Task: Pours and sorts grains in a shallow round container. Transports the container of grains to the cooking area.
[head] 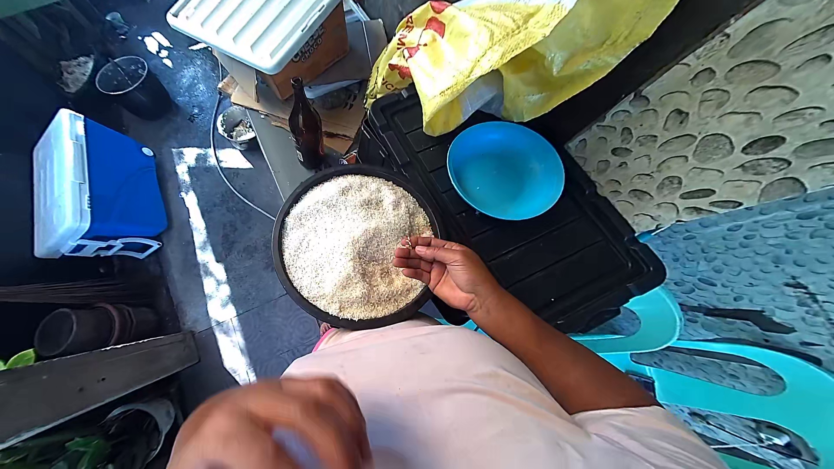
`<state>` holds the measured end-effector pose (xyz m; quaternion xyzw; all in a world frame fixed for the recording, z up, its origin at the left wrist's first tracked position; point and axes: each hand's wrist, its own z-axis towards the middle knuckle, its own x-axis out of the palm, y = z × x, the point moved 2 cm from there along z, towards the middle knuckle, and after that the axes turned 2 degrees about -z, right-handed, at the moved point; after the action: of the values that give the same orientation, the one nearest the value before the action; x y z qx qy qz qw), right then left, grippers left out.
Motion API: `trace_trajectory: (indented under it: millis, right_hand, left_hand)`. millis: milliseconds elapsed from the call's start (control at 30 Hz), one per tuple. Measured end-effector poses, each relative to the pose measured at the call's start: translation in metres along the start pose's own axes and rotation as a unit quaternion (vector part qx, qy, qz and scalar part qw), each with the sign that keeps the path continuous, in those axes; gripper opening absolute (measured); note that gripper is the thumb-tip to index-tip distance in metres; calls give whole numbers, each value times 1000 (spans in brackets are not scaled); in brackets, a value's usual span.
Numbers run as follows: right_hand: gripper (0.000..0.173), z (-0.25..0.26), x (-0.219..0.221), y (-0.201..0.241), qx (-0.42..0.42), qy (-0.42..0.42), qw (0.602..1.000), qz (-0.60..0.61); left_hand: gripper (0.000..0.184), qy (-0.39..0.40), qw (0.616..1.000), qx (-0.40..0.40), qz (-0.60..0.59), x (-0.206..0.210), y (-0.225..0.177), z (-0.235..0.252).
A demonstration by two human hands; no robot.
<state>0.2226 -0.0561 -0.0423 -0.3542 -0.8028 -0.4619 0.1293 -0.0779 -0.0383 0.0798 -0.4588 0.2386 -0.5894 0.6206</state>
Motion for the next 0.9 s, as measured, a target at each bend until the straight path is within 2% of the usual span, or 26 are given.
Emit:
trace_trajectory:
  millis: [100,200,267,433,600,700,733,767,833,867,900]
  right_hand:
    - [31,-1,-1,-1,-3,15,1000,-8]
    - [34,-2,0,-2,-9,25,1000,-15]
    - [34,-3,0,-2,-14,33,999,-24]
    - [35,-6,2,-1,-31,42,998,-32]
    - [37,-7,6,0,-56,69,993,-82]
    - [36,-5,8,1,-99,93,978,-155]
    - [36,-4,8,1,-142,104,958,-226]
    - [36,-2,7,3,-205,111,914,-332]
    - [33,0,5,7,-331,89,781,-522]
    - [31,2,5,9,-355,78,739,-567]
    - [29,3,6,10,-347,72,722,-595]
  left_hand:
    - [49,-148,982,7,116,-51,38,-6]
    - [40,-300,939,-21,169,-92,85,-13]
    - [36,-367,903,-39,219,-106,112,-18]
    - [31,-363,852,-19,376,-110,142,-25]
    - [30,-368,821,-30,435,-110,147,-27]
    - [30,-365,805,-46,465,-110,147,-26]
    - [30,-364,801,-49,473,-109,147,-26]
    - [29,-363,797,-51,480,-109,147,-25]
    - [28,-361,792,-53,489,-107,147,-25]
    - [27,-359,790,-53,494,-107,146,-24]
    - [27,-357,787,-55,501,-107,146,-24]
